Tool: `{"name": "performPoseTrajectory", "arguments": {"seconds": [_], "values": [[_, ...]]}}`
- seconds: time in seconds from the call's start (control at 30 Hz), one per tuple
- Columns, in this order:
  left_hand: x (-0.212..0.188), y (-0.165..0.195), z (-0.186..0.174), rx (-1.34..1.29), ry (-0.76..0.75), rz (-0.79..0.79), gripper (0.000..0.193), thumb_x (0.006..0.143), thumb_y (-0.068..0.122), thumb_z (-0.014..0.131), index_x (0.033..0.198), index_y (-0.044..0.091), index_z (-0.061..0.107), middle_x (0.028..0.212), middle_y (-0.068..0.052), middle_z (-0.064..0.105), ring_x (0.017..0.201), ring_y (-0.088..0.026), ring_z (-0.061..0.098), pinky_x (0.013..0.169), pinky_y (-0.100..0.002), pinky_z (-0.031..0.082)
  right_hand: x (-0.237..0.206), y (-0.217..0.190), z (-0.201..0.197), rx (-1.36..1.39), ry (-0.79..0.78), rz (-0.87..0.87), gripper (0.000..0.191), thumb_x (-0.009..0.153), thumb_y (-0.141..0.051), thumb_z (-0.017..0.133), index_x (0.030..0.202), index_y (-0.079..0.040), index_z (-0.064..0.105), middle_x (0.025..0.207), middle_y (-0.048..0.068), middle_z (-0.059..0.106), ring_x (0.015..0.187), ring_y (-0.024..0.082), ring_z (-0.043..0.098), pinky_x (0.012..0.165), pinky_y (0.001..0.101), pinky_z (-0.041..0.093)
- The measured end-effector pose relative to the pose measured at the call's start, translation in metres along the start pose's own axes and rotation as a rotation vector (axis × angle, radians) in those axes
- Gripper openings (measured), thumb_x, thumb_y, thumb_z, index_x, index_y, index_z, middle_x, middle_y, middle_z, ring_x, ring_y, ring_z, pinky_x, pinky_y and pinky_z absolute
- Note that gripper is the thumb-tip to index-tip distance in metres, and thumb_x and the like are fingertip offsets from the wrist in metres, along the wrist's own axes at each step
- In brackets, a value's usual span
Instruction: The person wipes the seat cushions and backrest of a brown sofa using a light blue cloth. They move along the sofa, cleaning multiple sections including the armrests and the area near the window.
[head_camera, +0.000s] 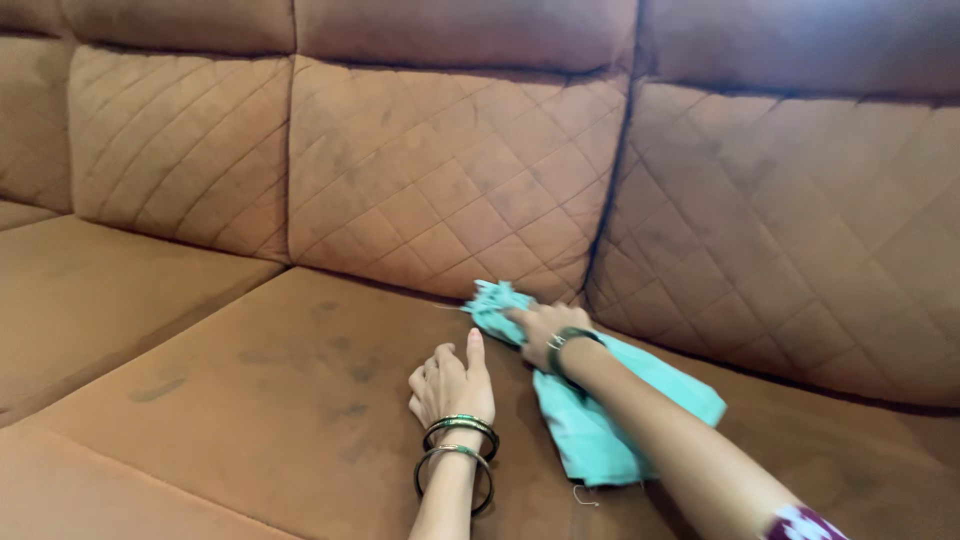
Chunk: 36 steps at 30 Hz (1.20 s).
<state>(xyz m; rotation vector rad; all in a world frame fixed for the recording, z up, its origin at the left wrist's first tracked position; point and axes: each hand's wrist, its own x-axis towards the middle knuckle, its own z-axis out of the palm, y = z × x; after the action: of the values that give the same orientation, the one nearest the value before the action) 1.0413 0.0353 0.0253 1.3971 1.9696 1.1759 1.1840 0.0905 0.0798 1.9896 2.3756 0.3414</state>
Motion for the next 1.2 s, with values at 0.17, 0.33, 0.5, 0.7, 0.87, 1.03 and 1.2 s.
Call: {"name": "performPoseTrajectory", "arguments": {"seconds": [0.17,0.33,0.5,0.7,0.87,1.03,1.2], "values": [[-0.01,0.011,0.002,0.073,-0.061,0.054,0.071,0.095,0.068,0.034,0.134,0.016,0.061,0.15,-0.004,0.053,0.145,-0.031,0.031,0.12,-0.051,0.018,-0.054,0.062,-0.019,-0.186,-0.164,0.213,0.05,0.093,-0.029,0.059,0.143,-0.031,0.054,0.137,0.006,0.063,0.124,0.027,0.063,0.099,0.0443,0.053],[-0.026,0.02,0.003,0.104,-0.186,0.206,0.071,0.096,0.067,0.032,0.135,0.016,0.061,0.153,-0.005,0.048,0.15,-0.038,0.02,0.122,-0.053,0.009,-0.084,0.095,-0.064,-0.329,-0.069,0.468,0.036,0.09,-0.033,0.065,0.125,-0.028,0.072,0.128,0.004,0.069,0.121,0.03,0.065,0.094,0.0403,0.056],[-0.033,0.022,0.001,0.171,-0.257,0.291,0.07,0.096,0.067,0.031,0.135,0.017,0.061,0.156,-0.005,0.044,0.151,-0.042,0.017,0.123,-0.056,0.005,-0.043,0.072,-0.057,-0.394,0.337,0.294,0.059,0.074,-0.036,0.082,0.128,-0.023,0.064,0.138,0.012,0.045,0.122,0.04,0.053,0.081,0.0453,0.057],[-0.031,0.021,0.003,0.147,-0.266,0.295,0.068,0.096,0.065,0.031,0.13,0.017,0.064,0.153,-0.005,0.047,0.15,-0.043,0.019,0.122,-0.057,0.005,0.009,0.054,-0.004,-0.132,0.197,0.283,0.063,0.073,-0.034,0.083,0.127,-0.01,0.063,0.141,0.02,0.045,0.104,0.04,0.068,0.087,0.0453,0.058],[-0.031,0.017,0.004,0.132,-0.244,0.31,0.065,0.097,0.063,0.033,0.126,0.016,0.066,0.15,-0.006,0.051,0.149,-0.044,0.022,0.123,-0.057,0.007,0.008,0.058,-0.011,-0.132,-0.001,0.25,0.057,0.077,-0.041,0.08,0.125,-0.013,0.067,0.137,0.018,0.057,0.117,0.032,0.064,0.094,0.0462,0.056],[-0.029,0.018,0.005,0.105,-0.264,0.284,0.065,0.097,0.063,0.033,0.126,0.016,0.066,0.15,-0.006,0.051,0.15,-0.044,0.021,0.123,-0.057,0.006,0.022,0.054,-0.04,-0.132,-0.264,0.177,0.05,0.083,-0.036,0.066,0.127,-0.013,0.07,0.129,0.013,0.07,0.117,0.028,0.068,0.1,0.047,0.051],[-0.026,0.019,0.008,0.113,-0.293,0.274,0.068,0.097,0.065,0.03,0.132,0.017,0.063,0.153,-0.006,0.048,0.15,-0.044,0.018,0.123,-0.057,0.004,0.003,0.105,-0.041,0.174,-0.445,0.067,0.055,0.081,-0.042,0.061,0.121,-0.007,0.074,0.116,0.011,0.078,0.102,0.028,0.072,0.094,0.045,0.055]]}}
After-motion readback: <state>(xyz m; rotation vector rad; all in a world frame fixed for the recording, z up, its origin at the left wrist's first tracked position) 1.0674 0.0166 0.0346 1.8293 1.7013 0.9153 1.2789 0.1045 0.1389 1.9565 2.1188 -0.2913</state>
